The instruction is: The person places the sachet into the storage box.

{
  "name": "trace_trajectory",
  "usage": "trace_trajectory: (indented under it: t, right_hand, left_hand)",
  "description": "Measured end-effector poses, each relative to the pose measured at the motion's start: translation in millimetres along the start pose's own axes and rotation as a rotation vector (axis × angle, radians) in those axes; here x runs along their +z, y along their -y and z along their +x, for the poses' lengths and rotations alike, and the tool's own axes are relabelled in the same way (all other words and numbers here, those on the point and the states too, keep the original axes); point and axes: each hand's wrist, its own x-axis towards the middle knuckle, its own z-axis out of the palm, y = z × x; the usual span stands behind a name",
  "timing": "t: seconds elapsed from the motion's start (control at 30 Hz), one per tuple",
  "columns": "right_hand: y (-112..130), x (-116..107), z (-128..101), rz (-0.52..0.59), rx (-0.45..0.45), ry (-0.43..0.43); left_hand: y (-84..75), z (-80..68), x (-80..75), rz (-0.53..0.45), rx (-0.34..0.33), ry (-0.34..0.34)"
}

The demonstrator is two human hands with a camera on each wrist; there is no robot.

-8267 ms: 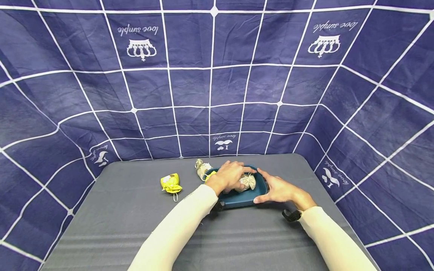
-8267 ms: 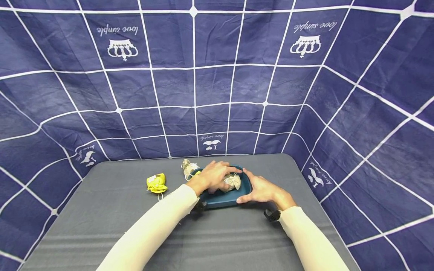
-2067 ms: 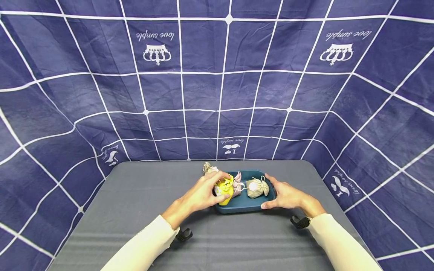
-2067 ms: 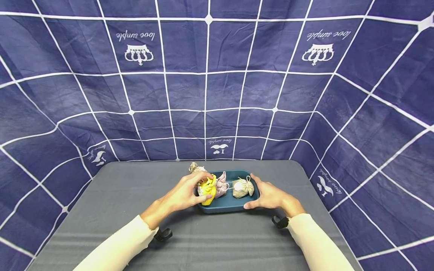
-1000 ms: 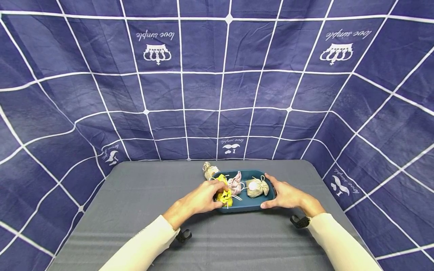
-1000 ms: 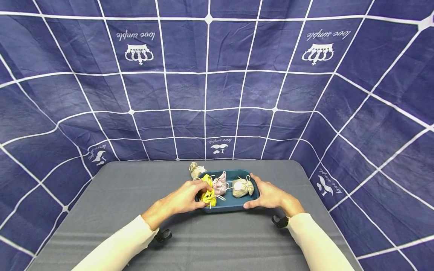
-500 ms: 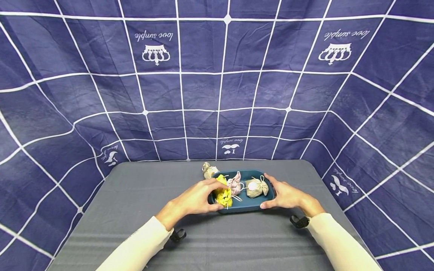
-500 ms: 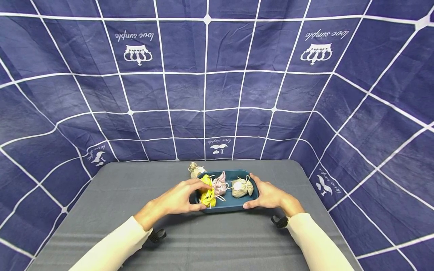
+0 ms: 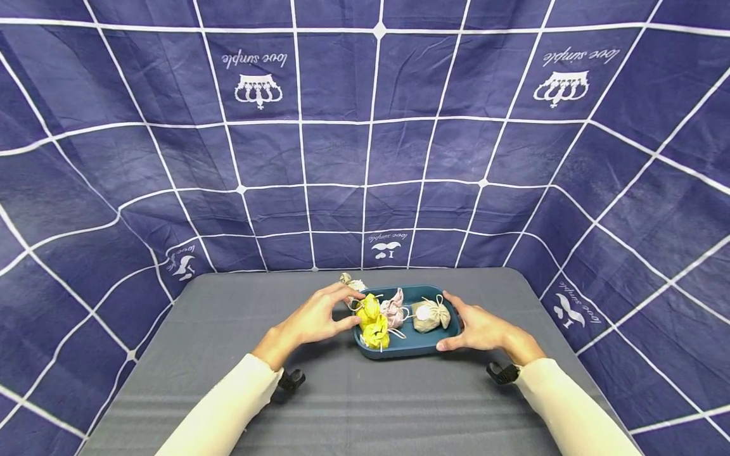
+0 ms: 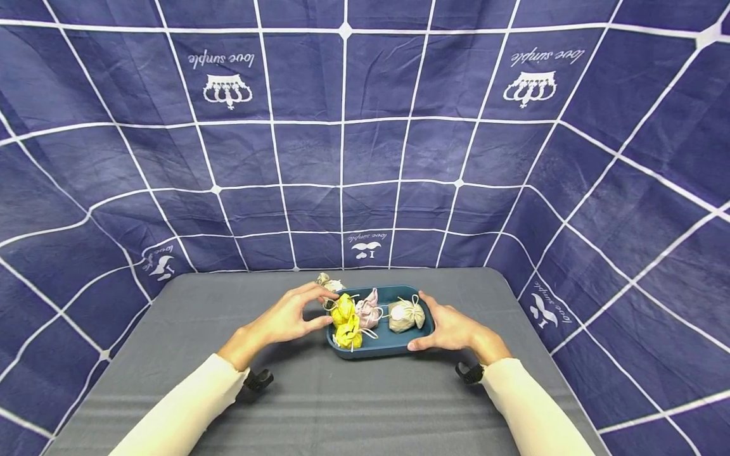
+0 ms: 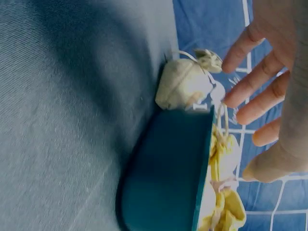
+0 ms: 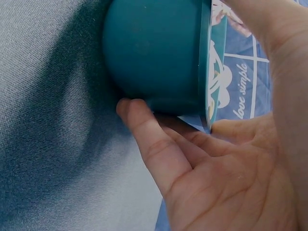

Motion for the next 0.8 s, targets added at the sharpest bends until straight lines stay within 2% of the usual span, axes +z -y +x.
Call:
trace_trajectory:
  t: [0.17,0.47,0.67,0.8]
  right_hand:
    - [0,0,1,0.014,0.004,0.003]
    - [-1,1,2,0.006,0.004,0.000]
    - [-2,1,2,0.005,0.009,-0.003]
    - [-1,1,1,0.008,0.008,-0.003]
  left_hand:
    - [16.0,8.1,1.5,-0.046,-0.026,-0.045]
    - [42.6,24.2,2.7,-0.020,-0.043,-0.084]
    - [55.8,32.8,5.4,0.045,-0.060,-0.063]
    - [63.2,37.4,7.7,0.075,-0.084,0.003]
